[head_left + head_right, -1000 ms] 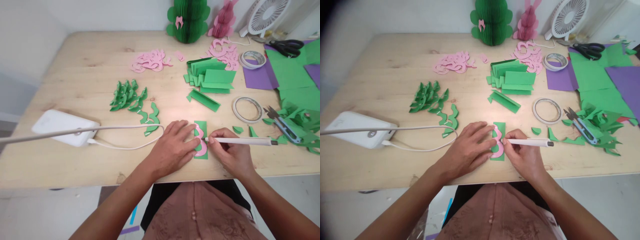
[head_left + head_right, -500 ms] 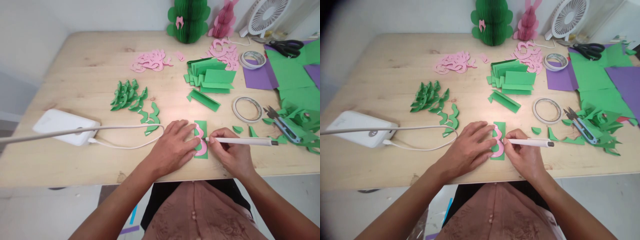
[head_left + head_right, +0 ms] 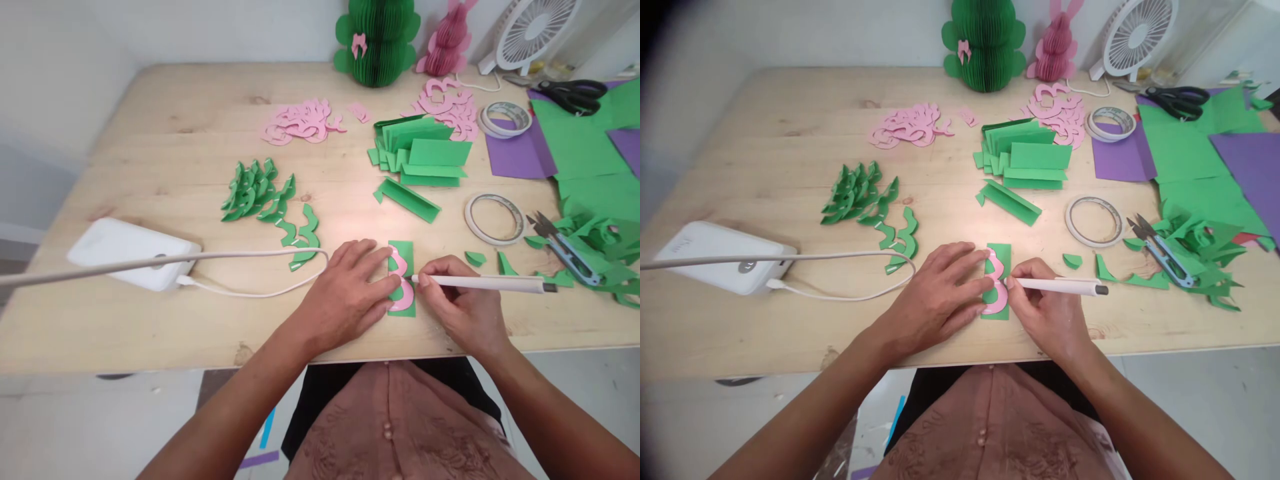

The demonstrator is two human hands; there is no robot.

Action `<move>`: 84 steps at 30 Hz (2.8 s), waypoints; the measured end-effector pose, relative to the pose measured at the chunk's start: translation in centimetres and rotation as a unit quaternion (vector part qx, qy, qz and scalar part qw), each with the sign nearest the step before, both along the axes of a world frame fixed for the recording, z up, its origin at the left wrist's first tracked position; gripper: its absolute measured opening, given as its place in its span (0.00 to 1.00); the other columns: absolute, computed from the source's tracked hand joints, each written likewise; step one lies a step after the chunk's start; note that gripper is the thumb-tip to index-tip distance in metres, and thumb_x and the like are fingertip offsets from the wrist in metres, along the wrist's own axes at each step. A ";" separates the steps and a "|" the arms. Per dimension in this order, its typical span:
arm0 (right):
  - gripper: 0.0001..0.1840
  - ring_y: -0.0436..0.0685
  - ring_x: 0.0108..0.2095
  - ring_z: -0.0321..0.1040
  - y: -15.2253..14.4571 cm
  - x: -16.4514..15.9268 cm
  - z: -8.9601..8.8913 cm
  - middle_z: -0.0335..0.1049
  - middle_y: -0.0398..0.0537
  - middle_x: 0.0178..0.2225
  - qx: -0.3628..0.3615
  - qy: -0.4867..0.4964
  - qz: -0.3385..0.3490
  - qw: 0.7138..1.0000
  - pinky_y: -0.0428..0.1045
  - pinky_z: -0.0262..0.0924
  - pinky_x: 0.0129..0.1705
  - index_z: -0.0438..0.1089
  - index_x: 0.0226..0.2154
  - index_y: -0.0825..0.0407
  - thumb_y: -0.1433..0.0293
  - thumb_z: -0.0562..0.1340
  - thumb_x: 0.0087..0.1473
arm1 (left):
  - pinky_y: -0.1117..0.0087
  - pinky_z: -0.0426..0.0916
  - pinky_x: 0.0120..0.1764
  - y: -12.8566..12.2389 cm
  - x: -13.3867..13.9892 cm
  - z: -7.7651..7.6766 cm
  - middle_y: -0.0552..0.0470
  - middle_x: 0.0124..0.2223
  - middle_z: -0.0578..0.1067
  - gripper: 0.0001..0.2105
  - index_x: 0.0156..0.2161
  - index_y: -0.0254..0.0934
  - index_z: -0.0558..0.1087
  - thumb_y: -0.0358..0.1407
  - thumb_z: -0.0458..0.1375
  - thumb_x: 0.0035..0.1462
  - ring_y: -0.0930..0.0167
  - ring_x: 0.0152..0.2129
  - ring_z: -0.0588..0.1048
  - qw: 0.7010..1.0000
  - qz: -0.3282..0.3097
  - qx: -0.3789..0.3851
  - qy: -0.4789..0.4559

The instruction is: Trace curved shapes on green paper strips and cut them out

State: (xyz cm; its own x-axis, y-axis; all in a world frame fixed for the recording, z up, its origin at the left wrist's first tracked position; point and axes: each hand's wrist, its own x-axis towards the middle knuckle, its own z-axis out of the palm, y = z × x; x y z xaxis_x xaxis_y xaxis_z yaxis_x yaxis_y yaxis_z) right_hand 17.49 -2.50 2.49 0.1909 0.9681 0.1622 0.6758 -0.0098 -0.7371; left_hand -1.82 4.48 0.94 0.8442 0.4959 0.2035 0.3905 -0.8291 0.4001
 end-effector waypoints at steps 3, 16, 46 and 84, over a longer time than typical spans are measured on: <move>0.06 0.47 0.18 0.59 -0.1 0.0 -0.1 0.68 0.39 0.21 0.000 0.005 -0.002 1.000 0.44 0.52 0.19 0.68 0.27 0.50 0.69 0.60 0.55 | 0.49 0.59 0.59 0.0 0.0 0.0 0.44 0.61 0.66 0.12 0.49 0.41 0.73 0.36 0.52 0.63 0.55 0.58 0.61 1.000 0.000 -0.001 0.000; 0.06 0.49 0.19 0.62 -0.1 0.0 0.1 0.69 0.40 0.21 -0.011 0.003 -0.008 1.000 0.44 0.55 0.20 0.67 0.26 0.50 0.68 0.60 0.54 | 0.48 0.59 0.59 0.0 0.0 0.1 0.43 0.61 0.66 0.12 0.49 0.40 0.73 0.35 0.52 0.63 0.55 0.58 0.61 1.000 0.000 -0.008 0.000; 0.09 0.48 0.17 0.59 0.1 -0.2 0.6 0.67 0.40 0.20 -0.014 -0.013 -0.023 1.000 0.46 0.52 0.20 0.65 0.23 0.49 0.67 0.59 0.53 | 0.49 0.58 0.59 0.0 0.0 0.1 0.44 0.62 0.66 0.12 0.49 0.40 0.73 0.36 0.53 0.63 0.56 0.58 0.61 1.000 -0.001 -0.005 0.000; 0.08 0.47 0.16 0.54 -0.1 -0.1 0.3 0.64 0.39 0.19 0.005 -0.027 -0.013 1.000 0.45 0.47 0.19 0.66 0.24 0.50 0.68 0.59 0.52 | 0.49 0.57 0.60 0.0 0.0 0.1 0.43 0.62 0.66 0.12 0.49 0.40 0.74 0.36 0.53 0.63 0.56 0.59 0.61 1.000 0.000 -0.008 0.002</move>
State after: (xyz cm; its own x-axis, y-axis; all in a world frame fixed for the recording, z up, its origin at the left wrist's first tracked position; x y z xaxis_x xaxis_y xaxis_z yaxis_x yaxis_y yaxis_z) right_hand 17.43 -2.58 2.78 0.2062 0.9614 0.1822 0.7138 -0.0204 -0.7001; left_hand -1.81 4.48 1.03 0.8453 0.4988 0.1918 0.3918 -0.8225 0.4123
